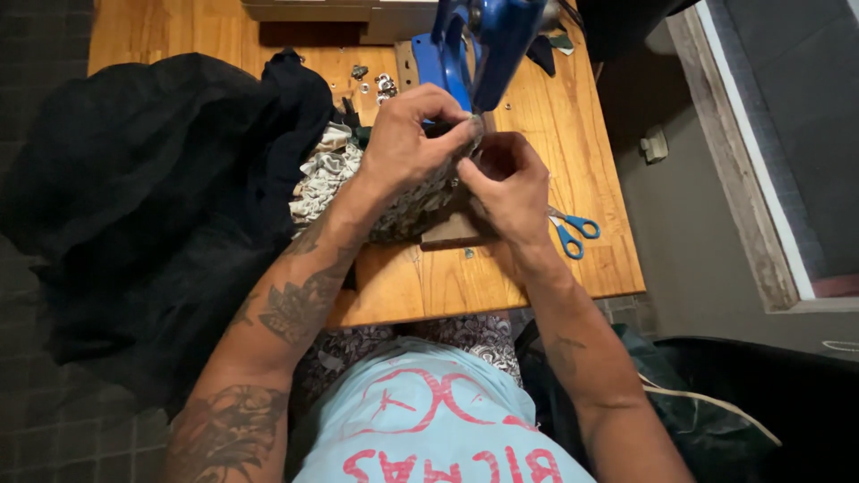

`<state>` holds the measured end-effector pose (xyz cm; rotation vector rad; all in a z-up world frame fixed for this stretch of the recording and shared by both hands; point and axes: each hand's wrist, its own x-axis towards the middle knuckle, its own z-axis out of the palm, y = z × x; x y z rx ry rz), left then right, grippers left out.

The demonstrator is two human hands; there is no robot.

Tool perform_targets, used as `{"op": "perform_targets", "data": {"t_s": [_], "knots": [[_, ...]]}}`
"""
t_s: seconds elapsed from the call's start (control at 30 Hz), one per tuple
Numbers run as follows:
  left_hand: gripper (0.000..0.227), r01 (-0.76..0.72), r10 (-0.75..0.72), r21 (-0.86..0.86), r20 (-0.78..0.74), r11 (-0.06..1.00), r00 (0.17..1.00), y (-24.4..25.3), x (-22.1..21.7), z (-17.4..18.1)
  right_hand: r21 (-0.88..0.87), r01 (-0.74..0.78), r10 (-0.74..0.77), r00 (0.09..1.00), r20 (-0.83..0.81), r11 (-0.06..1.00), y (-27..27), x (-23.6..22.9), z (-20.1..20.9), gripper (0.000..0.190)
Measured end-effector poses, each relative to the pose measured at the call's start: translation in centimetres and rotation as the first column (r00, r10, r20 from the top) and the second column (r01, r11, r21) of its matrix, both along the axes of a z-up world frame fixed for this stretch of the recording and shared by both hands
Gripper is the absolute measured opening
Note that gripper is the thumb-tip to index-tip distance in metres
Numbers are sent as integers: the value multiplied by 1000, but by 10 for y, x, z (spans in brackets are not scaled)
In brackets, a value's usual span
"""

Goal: Attaching decorative trim to fabric using a manual press and metal fasteners

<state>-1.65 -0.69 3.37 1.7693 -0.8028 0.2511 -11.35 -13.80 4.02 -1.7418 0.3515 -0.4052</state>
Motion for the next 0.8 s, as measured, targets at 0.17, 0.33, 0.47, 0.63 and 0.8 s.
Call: {"op": "perform_targets", "data": {"t_s": [0.17, 0.33, 0.47, 0.63, 0.8], "knots": [[11, 4, -4, 14, 13, 1000, 1000, 0, 5, -8, -156, 55, -48, 998, 46, 986, -10, 6, -22, 10], [14, -3, 2, 59, 22, 998, 1000, 2, 5, -9, -329, 116, -72, 987, 143, 937, -5, -1, -26, 12], [13, 36, -36, 20, 19, 999, 999, 1, 4, -6, -618, 226, 121, 876, 467, 753, -8, -4, -37, 14], [13, 43, -43, 0, 40, 999, 998, 2, 5, -7, -617, 243, 105, 875, 472, 749, -8, -4, -43, 15], [11, 69, -69, 22, 0, 997, 998, 5, 3, -3, -92, 95, -83, 988, 130, 991, -1, -7, -22, 19]]}}
